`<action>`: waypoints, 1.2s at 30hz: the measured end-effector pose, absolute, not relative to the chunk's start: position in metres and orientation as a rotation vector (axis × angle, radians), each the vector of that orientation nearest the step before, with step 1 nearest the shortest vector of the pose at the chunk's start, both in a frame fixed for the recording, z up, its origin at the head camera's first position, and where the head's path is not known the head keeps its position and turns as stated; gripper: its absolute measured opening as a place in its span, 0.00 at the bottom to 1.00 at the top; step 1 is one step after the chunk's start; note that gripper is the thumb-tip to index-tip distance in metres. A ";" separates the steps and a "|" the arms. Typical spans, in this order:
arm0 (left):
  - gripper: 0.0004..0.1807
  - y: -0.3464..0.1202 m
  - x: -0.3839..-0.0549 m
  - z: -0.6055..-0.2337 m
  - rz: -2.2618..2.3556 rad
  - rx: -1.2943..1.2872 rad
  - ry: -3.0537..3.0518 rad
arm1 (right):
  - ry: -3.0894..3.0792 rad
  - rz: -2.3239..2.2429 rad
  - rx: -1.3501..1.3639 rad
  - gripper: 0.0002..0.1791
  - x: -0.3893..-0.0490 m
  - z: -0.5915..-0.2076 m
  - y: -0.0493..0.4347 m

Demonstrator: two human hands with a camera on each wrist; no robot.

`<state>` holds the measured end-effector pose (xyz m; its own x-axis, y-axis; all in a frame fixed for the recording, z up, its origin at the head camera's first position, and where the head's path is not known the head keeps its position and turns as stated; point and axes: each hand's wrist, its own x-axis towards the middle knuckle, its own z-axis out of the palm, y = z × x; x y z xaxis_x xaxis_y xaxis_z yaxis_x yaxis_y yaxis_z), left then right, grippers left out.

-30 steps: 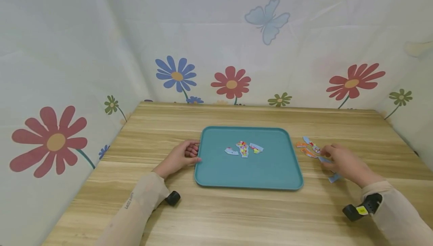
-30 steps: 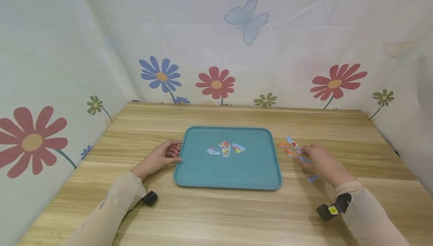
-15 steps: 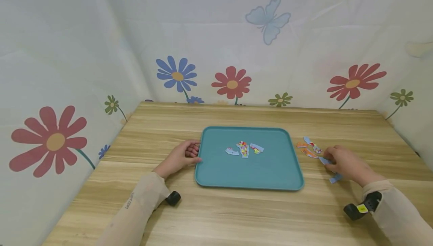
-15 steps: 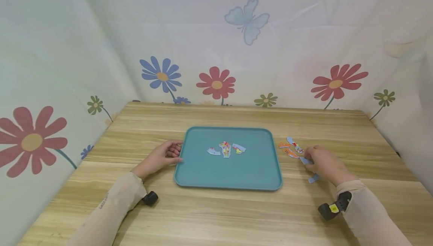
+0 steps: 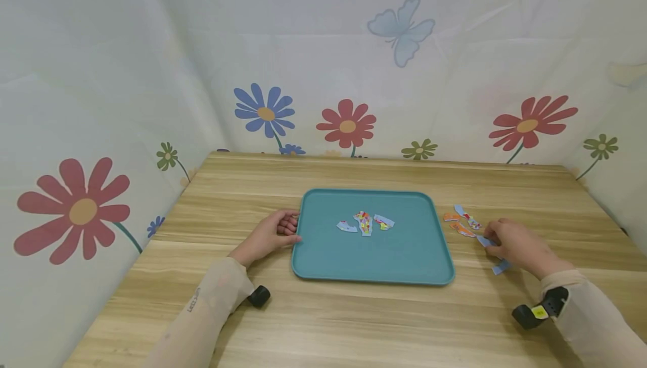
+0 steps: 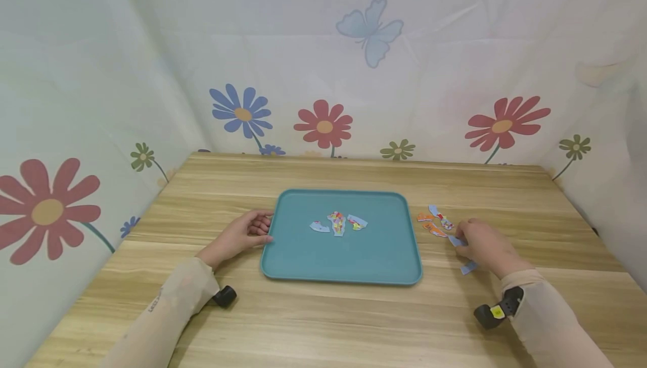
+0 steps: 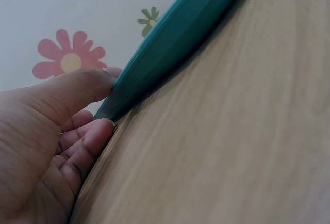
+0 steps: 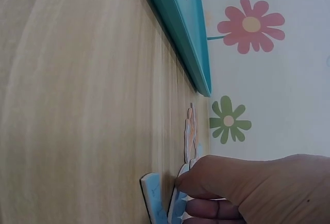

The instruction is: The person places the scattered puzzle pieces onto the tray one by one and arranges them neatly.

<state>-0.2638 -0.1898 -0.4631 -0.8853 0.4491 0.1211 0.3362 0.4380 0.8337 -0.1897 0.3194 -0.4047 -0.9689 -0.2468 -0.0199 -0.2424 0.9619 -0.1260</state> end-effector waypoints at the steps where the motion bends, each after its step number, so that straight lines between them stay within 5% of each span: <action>1: 0.35 -0.190 -0.264 -0.463 1.441 0.700 2.564 | 3.081 -0.190 -0.385 0.12 -0.190 -0.405 0.319; 17: 0.33 -0.181 -0.241 -0.429 1.419 0.693 2.548 | 3.116 -0.187 -0.366 0.14 -0.187 -0.405 0.319; 36: 0.35 -0.189 -0.261 -0.459 1.441 0.697 2.554 | 3.138 -0.222 -0.401 0.12 -0.187 -0.402 0.319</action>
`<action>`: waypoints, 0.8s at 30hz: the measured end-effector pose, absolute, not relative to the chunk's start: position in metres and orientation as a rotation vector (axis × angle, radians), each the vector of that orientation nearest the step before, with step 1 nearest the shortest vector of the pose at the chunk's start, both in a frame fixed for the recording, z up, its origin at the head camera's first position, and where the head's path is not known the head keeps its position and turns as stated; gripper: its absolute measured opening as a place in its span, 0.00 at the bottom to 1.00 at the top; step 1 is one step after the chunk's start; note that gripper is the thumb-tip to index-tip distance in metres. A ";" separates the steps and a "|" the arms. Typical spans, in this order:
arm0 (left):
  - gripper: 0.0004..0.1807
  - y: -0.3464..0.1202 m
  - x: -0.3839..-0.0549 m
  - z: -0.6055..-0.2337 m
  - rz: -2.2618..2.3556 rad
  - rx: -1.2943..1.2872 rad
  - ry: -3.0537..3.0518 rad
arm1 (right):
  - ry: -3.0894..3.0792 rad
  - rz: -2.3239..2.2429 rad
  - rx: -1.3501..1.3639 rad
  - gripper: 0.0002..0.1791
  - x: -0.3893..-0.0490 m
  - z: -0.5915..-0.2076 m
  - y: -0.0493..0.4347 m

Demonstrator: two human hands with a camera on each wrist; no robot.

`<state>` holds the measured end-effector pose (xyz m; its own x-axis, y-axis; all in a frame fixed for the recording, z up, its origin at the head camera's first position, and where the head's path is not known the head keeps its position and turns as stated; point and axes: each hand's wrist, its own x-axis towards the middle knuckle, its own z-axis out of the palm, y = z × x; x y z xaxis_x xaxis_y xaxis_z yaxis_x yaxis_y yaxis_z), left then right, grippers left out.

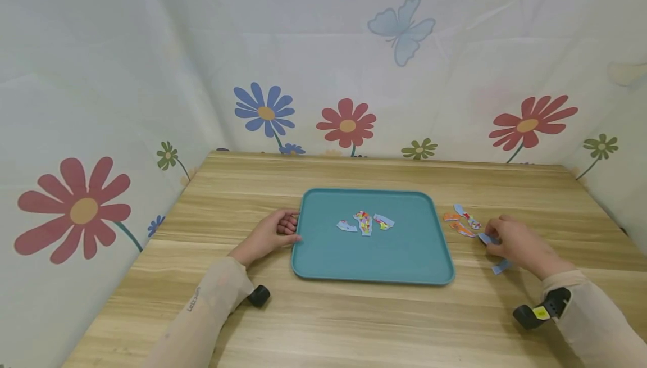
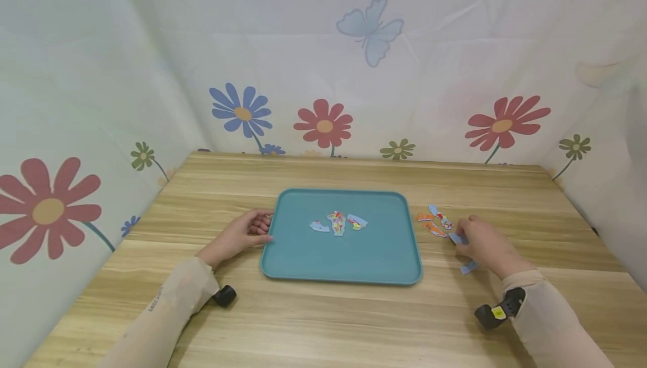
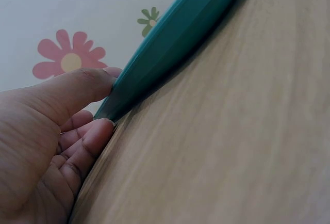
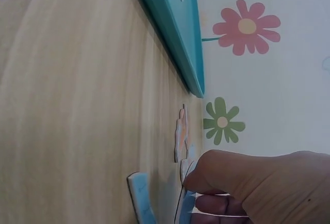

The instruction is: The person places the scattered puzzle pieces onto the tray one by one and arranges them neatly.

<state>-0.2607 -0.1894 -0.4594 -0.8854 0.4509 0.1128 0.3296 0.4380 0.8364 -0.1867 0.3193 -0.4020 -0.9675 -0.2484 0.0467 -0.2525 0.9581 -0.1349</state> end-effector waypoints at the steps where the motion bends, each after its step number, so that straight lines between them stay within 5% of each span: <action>1: 0.35 -0.189 -0.261 -0.459 1.443 0.694 2.552 | -3.075 0.223 0.395 0.12 -0.187 -0.401 0.319; 24: 0.35 -0.190 -0.261 -0.459 1.455 0.689 2.530 | -2.990 0.243 0.451 0.12 -0.186 -0.369 0.302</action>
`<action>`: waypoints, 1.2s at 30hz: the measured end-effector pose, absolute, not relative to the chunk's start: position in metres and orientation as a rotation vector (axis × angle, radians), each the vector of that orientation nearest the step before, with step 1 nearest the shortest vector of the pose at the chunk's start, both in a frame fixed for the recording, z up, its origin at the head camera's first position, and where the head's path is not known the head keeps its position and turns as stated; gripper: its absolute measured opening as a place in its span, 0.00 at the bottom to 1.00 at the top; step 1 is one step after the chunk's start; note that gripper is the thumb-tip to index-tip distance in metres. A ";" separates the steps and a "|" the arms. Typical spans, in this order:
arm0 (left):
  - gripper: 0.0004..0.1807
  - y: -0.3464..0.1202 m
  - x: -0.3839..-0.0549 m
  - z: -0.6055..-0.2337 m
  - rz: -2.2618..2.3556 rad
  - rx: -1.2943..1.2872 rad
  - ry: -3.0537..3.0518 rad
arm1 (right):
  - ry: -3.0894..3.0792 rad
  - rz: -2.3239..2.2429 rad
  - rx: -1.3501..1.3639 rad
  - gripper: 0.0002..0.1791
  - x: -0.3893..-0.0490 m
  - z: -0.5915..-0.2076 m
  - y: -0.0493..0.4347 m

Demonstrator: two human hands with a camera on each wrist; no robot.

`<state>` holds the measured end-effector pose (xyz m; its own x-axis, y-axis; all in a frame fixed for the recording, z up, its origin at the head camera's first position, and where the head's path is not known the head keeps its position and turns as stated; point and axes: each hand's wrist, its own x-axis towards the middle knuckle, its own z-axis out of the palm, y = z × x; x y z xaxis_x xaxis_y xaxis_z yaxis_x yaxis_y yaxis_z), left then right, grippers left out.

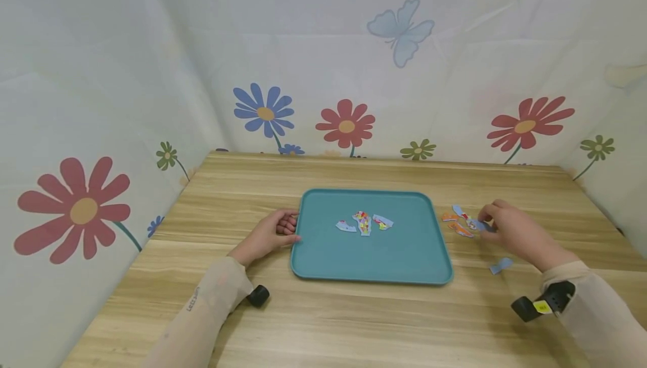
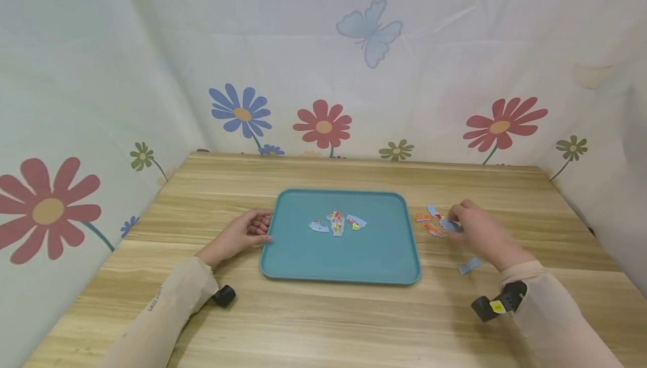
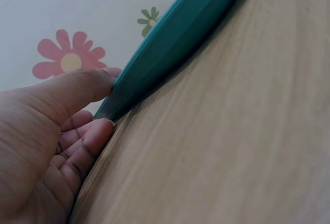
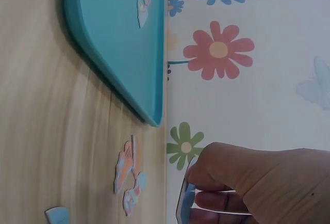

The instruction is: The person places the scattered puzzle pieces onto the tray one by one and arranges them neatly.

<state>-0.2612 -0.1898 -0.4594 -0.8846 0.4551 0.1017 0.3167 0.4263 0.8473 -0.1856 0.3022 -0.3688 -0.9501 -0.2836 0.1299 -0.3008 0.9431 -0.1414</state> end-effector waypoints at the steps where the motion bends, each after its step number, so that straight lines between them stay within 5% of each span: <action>1: 0.35 -0.190 -0.262 -0.460 1.455 0.689 2.531 | -2.991 0.238 0.451 0.12 -0.186 -0.368 0.300; 36: 0.35 -0.190 -0.264 -0.464 1.468 0.696 2.524 | -2.969 0.278 0.591 0.11 -0.213 -0.361 0.241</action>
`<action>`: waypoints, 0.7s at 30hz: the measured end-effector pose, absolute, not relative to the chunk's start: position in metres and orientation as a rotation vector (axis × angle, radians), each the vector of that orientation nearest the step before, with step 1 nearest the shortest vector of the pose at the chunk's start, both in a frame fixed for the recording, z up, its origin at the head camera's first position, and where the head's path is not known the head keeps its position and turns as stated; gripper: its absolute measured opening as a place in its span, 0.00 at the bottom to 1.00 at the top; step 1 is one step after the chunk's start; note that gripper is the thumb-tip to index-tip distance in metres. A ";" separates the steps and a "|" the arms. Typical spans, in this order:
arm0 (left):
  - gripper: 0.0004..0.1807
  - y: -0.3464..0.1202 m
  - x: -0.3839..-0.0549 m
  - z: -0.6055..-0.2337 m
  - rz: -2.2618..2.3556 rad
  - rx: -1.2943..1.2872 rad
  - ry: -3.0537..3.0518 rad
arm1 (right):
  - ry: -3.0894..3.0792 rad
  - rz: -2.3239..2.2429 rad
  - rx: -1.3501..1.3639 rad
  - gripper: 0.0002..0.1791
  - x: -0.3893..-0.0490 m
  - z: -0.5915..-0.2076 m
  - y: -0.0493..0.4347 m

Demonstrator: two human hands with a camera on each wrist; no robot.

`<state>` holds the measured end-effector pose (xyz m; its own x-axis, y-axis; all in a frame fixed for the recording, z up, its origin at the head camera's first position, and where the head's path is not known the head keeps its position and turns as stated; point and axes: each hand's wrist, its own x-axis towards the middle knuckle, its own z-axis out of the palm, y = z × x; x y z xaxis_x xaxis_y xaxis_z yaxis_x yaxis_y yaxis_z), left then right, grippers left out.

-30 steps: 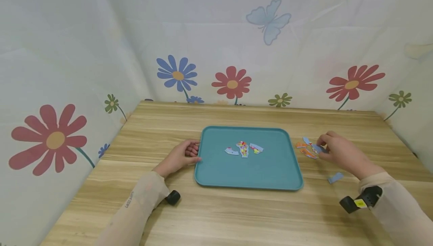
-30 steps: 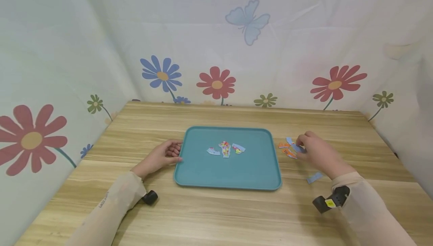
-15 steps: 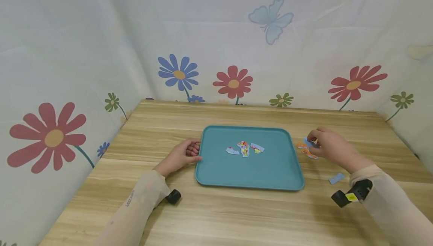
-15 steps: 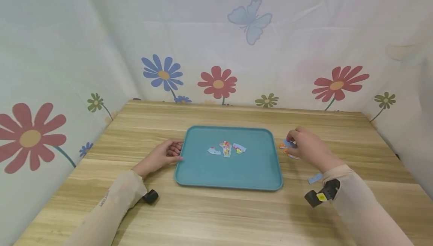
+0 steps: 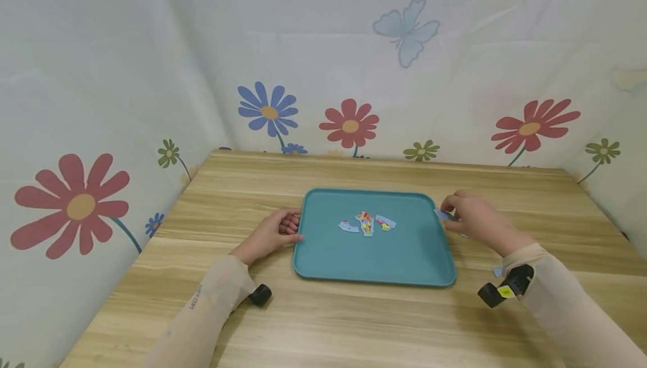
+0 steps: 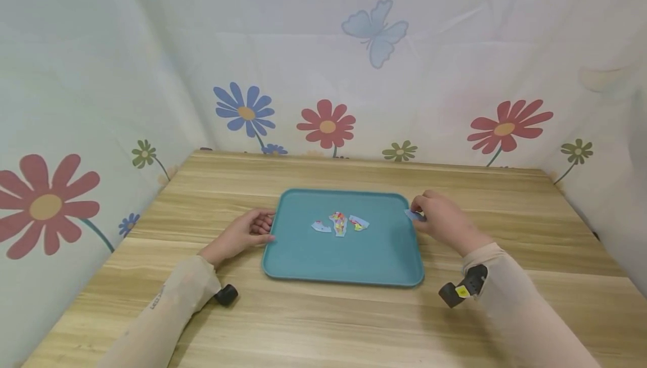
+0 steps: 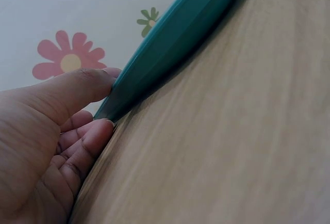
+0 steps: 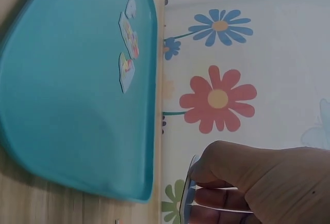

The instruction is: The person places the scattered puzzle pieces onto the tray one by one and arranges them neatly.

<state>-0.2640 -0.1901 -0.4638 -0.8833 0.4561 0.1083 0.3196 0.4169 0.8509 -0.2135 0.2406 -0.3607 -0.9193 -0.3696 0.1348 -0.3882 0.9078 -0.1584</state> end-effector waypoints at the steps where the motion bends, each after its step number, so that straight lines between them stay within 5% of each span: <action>1: 0.35 -0.190 -0.264 -0.464 1.468 0.697 2.525 | -2.971 0.287 0.593 0.11 -0.214 -0.362 0.239; 21: 0.35 -0.190 -0.262 -0.462 1.460 0.683 2.533 | -2.998 0.352 0.596 0.10 -0.228 -0.385 0.208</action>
